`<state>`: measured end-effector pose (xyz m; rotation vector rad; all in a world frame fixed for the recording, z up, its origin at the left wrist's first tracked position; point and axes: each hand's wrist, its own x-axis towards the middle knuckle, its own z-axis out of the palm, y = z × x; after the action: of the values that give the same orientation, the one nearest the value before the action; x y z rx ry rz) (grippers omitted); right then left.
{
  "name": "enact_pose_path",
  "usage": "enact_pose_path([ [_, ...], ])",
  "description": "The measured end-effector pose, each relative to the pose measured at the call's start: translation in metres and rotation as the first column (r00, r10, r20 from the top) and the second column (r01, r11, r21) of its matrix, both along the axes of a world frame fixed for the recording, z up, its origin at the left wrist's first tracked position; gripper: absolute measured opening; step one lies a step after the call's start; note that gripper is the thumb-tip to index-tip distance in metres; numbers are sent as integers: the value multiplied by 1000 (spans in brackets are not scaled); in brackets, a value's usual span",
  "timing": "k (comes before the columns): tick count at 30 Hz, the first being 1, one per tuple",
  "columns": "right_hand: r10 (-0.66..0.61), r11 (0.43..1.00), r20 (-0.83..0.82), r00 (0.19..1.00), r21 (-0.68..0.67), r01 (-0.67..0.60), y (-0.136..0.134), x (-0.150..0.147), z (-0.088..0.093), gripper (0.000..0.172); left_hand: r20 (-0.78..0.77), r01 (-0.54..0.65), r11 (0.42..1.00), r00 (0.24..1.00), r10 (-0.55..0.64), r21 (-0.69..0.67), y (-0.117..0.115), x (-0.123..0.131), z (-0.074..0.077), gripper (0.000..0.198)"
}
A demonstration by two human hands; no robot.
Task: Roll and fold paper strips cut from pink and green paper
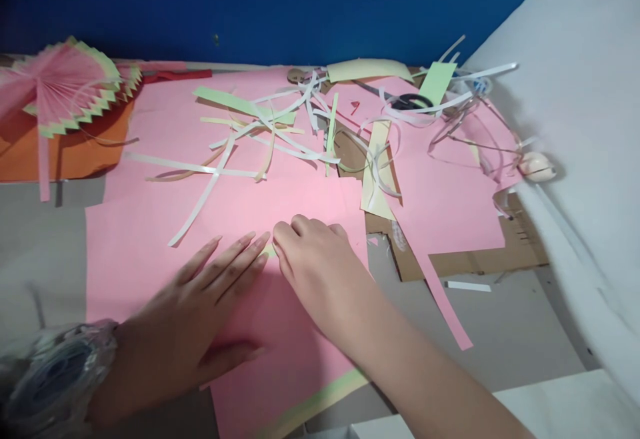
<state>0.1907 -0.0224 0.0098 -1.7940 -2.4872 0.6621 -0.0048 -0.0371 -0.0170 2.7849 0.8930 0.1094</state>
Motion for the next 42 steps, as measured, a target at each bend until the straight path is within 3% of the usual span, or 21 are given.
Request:
enact_pose_path([
  [8, -1, 1000, -69, 998, -8, 0, 4, 6, -3, 19, -38, 14, 1000, 999, -14, -3, 2, 6, -1, 83],
  [20, -32, 999, -82, 996, -5, 31, 5, 6, 2, 21, -107, -32, 997, 994, 39, 70, -17, -38, 9, 85],
  [32, -8, 998, -41, 999, 55, 10, 4, 4, 4, 20, -114, 21, 998, 993, -13, 67, 0, -5, 9, 80],
  [42, -26, 999, -52, 998, 23, 27, 4, 4, 2, 21, -93, -11, 990, 995, 25, 143, -12, -32, 7, 74],
])
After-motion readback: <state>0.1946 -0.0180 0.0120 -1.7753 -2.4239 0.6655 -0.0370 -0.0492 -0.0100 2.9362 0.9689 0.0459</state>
